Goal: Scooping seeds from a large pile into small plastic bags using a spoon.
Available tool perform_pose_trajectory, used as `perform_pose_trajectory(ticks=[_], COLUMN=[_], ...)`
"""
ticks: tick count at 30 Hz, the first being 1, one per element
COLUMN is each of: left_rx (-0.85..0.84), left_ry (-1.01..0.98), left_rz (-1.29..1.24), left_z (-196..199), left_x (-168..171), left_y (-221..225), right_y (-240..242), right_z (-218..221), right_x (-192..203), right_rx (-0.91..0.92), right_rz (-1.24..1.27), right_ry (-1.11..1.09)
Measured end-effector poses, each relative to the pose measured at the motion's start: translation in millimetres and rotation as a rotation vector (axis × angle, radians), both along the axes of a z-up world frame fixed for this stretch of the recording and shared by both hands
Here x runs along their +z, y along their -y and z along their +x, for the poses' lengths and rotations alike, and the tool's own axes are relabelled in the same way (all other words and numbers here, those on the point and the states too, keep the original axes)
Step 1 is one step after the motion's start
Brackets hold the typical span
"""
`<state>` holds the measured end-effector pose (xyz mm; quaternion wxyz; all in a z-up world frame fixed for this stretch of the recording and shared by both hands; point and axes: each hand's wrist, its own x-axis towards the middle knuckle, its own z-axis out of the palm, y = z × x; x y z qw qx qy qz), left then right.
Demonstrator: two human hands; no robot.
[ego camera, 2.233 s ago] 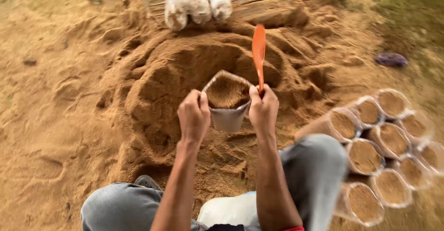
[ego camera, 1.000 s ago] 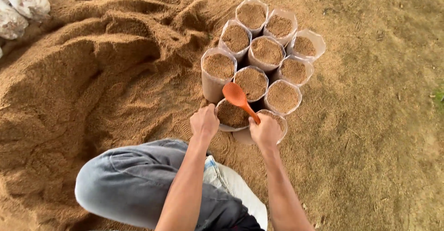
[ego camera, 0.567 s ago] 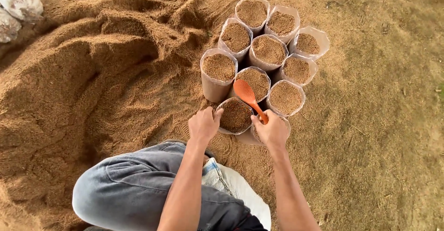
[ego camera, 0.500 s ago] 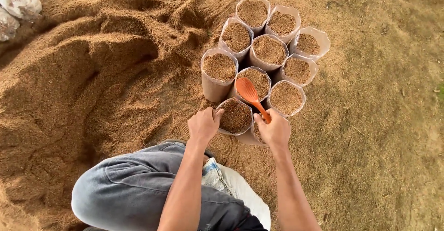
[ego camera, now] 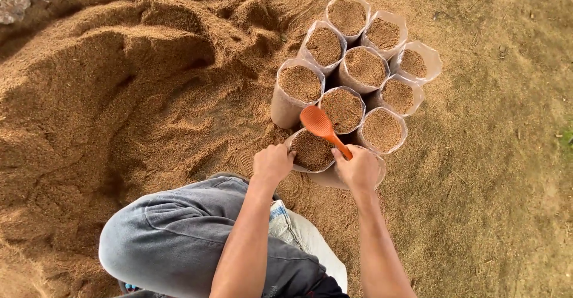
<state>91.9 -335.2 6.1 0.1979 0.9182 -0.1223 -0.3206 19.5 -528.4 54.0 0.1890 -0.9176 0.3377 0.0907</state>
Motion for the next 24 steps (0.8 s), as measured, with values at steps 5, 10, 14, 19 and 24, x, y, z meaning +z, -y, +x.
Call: perform_pose_trajectory(ticks=[5,10,14,19,24], left_rx=[-0.055,0.002,-0.070,-0.039,-0.032], left_ry=[0.131,0.126,0.136,0.051,0.093], left_rz=[-0.043,-0.225,-0.205,-0.218,-0.178], left_z=[1.2,3.5,13.0,11.2,7.0], left_x=[-0.1,21.4,10.6,51.6,80.2], left_y=[3.1,-6.5,-0.3,-4.9,-8.7], right_y=[11.9,14.6,6.1,12.5,9.3], right_z=[-9.0,-13.2,-1.1,-11.1,-7.8], right_x=[-52.8,-57.9,-23.8,-37.0,-29.7], right_rx=[0.054,0.035,-0.075,-0.050,-0.077], right_rz=[-0.085,-0.084,-0.074,-0.070,-0.090], right_ry=[0.230,0.366,0.270,0.369,0.408])
